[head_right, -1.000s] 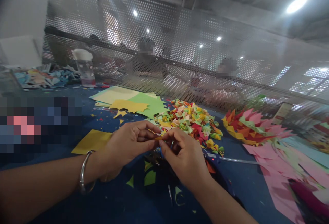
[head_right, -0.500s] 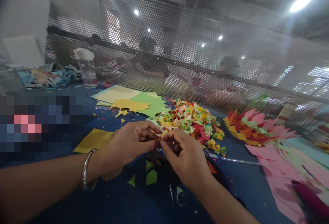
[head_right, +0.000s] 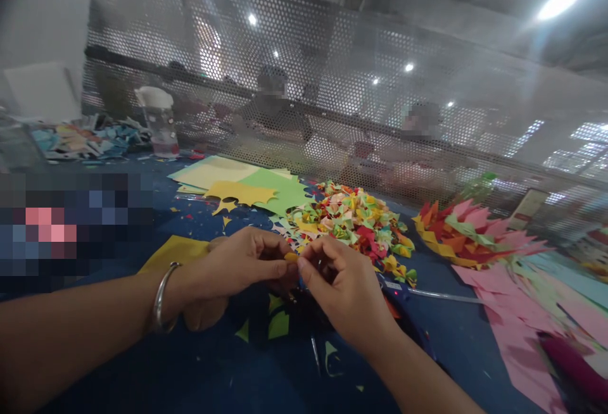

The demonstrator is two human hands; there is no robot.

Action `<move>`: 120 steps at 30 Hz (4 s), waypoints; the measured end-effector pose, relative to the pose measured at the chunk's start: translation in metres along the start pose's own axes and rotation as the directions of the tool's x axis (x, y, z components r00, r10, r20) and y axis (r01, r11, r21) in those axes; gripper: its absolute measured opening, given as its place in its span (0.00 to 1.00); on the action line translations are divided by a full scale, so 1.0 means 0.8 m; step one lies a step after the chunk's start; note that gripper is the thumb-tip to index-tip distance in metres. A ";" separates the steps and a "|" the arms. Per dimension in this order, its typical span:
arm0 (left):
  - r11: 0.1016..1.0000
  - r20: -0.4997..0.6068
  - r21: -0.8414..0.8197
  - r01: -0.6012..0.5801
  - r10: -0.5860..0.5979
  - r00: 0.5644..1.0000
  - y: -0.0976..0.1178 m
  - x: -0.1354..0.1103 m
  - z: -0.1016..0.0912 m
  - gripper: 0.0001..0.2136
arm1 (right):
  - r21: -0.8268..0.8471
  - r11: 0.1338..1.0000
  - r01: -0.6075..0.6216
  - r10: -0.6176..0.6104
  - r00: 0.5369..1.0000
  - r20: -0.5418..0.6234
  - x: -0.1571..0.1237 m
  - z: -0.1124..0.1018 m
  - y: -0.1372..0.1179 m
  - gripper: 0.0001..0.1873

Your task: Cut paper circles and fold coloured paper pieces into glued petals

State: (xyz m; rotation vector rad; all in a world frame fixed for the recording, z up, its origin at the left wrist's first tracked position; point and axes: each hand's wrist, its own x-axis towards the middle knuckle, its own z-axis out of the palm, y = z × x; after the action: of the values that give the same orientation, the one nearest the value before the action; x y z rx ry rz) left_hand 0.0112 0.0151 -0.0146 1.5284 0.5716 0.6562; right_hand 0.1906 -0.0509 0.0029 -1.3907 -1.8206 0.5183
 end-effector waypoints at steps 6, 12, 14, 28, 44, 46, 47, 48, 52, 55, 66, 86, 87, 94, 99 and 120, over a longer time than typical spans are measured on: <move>0.992 -0.008 0.114 -0.056 0.058 0.998 0.006 -0.003 0.001 0.11 | 0.109 0.994 -0.027 0.021 0.998 0.051 0.003 -0.004 -0.002 0.09; 0.913 -0.005 0.400 -0.081 0.091 0.996 0.021 -0.012 0.002 0.10 | 0.195 0.978 -0.073 0.059 0.995 0.076 0.004 -0.007 -0.003 0.09; 0.832 0.007 0.553 -0.057 0.064 0.998 0.027 -0.017 0.001 0.08 | 0.191 0.980 -0.063 0.055 0.997 0.044 0.004 -0.009 -0.002 0.09; 0.597 0.143 0.785 -0.163 0.082 0.986 0.020 -0.035 0.018 0.06 | 0.046 0.998 0.038 -0.036 0.999 -0.029 0.007 -0.013 0.006 0.07; 0.883 -0.183 0.446 -0.150 0.254 0.950 0.016 -0.014 0.001 0.05 | -0.051 0.996 0.073 -0.075 0.996 -0.040 0.003 -0.005 0.000 0.04; 0.922 -0.174 0.359 -0.149 0.222 0.959 0.018 -0.013 0.001 0.06 | -0.077 0.993 0.093 -0.096 0.995 -0.038 0.002 -0.005 0.002 0.04; 0.939 -0.169 0.311 -0.145 0.205 0.964 0.019 -0.013 0.002 0.07 | -0.089 0.990 0.105 -0.109 0.993 -0.041 0.002 -0.006 0.002 0.04; 0.956 -0.166 0.260 -0.138 0.185 0.969 0.019 -0.012 0.002 0.09 | -0.098 0.988 0.117 -0.122 0.991 -0.046 0.002 -0.006 0.002 0.05; 0.993 -0.174 0.037 -0.111 0.116 0.978 0.017 -0.008 0.004 0.08 | -0.136 0.978 0.156 -0.163 0.986 -0.040 0.000 -0.006 0.001 0.05; 0.990 -0.183 -0.065 -0.124 0.110 0.977 0.011 -0.005 0.005 0.13 | -0.168 0.971 0.169 -0.178 0.983 -0.044 0.000 -0.005 0.000 0.05; 0.987 -0.231 -0.030 -0.160 0.149 0.962 0.020 -0.008 0.002 0.11 | -0.088 0.987 0.133 -0.134 0.991 -0.007 -0.001 -0.005 0.001 0.05; 0.980 -0.276 0.067 -0.186 0.197 0.941 0.022 -0.006 0.001 0.09 | 0.044 0.998 0.044 -0.044 0.999 0.012 -0.001 -0.007 0.000 0.10; 0.978 -0.282 0.081 -0.191 0.206 0.937 0.022 -0.006 0.001 0.08 | 0.056 0.998 0.037 -0.038 0.999 0.010 -0.001 -0.007 0.001 0.10; 0.934 -0.265 0.221 -0.281 0.334 0.904 0.014 -0.007 0.002 0.06 | 0.081 0.997 -0.007 0.004 0.999 0.043 0.002 -0.005 0.002 0.11; 0.952 -0.279 0.191 -0.239 0.286 0.917 0.007 -0.005 0.003 0.06 | 0.055 0.998 -0.031 0.028 0.998 0.049 0.002 -0.004 -0.004 0.10; 0.930 -0.290 0.303 -0.211 0.300 0.909 -0.003 -0.001 0.001 0.05 | -0.043 0.995 0.088 -0.090 0.995 -0.053 -0.003 0.001 -0.006 0.08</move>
State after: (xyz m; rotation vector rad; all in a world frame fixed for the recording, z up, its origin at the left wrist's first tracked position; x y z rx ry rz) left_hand 0.0111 0.0137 -0.0167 1.7761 0.7414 1.0929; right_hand 0.1873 -0.0545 0.0056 -1.3310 -1.8489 0.3949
